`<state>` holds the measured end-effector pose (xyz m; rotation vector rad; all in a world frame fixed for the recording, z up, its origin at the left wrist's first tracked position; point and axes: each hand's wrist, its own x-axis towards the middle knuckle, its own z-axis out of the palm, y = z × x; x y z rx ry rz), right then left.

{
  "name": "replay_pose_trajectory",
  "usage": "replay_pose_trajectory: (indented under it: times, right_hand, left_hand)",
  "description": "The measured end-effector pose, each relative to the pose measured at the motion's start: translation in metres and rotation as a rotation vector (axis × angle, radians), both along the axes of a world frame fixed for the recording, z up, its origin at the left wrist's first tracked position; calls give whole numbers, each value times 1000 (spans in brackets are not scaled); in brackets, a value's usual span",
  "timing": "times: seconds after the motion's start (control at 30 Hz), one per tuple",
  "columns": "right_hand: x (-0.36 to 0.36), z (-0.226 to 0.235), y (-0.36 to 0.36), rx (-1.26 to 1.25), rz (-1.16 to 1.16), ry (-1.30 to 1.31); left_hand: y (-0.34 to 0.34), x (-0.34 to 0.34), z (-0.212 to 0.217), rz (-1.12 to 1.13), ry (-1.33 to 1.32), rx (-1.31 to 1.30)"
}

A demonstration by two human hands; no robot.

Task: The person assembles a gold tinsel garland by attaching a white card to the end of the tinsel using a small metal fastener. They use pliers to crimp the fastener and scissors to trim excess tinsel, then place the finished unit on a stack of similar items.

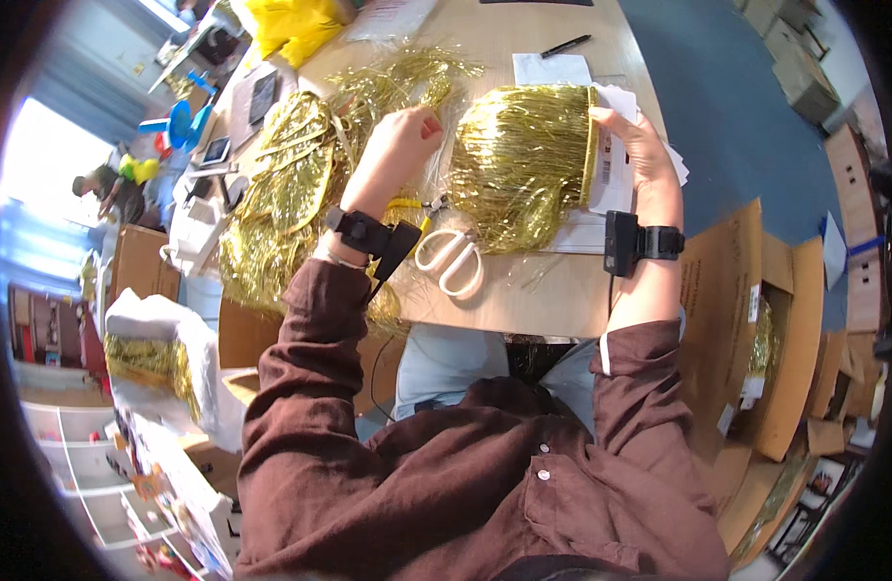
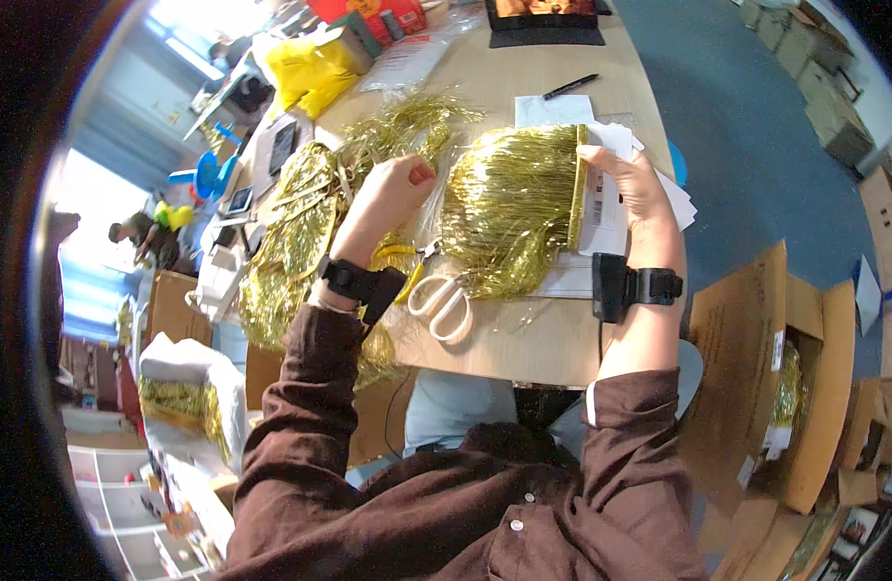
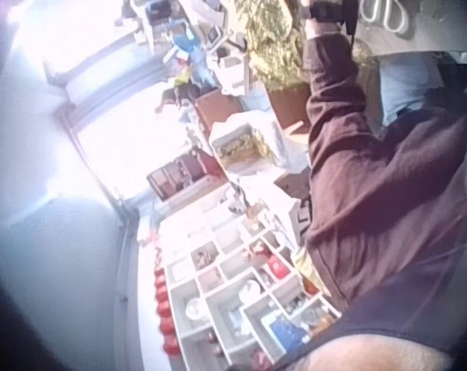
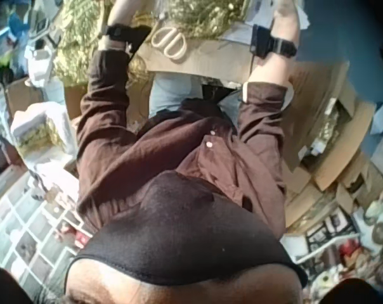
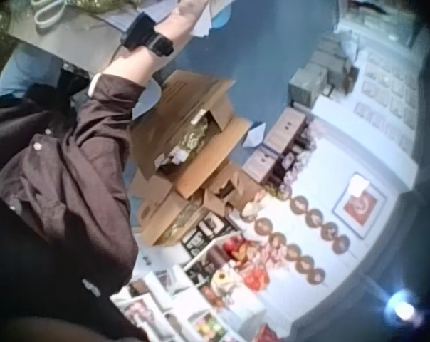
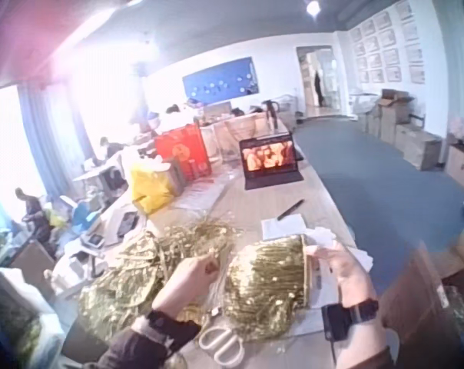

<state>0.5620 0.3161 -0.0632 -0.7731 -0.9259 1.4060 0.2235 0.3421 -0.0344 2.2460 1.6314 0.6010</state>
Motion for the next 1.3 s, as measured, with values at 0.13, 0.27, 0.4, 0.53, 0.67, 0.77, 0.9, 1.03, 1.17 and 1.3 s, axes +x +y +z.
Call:
replay_pose_trajectory:
  times: [0.13,0.27,0.4,0.53,0.67,0.77,0.9,1.03,1.17,1.3]
  right_hand:
    - [-9,-20,18,-32,-152,-76]
    - [-14,-27,28,18,-191,-145]
    - [-15,-27,26,-6,-165,-123]
    - [-12,-25,21,-19,-107,-87]
    - [-10,-20,18,-17,-131,-130]
    - [-9,-14,13,-5,-182,-181]
    - [-21,-8,4,66,-153,-5]
    - [-50,-6,4,156,-123,-25]
    - [-74,-4,16,-5,-22,-59]
    - [-80,-1,18,-11,21,-107]
  left_hand:
    - [-13,11,-17,144,276,-32]
    - [-8,5,-19,186,333,-134]
    - [-7,-2,-11,220,233,-196]
    - [-15,-16,2,263,174,55]
    - [-11,-16,14,307,-311,56]
    - [-9,-8,19,208,-622,105]
    - [-21,4,26,91,-809,70]
    - [-26,25,33,-58,-937,82]
    - [-23,49,28,-187,-983,153]
    - [-25,59,13,-200,-1030,171]
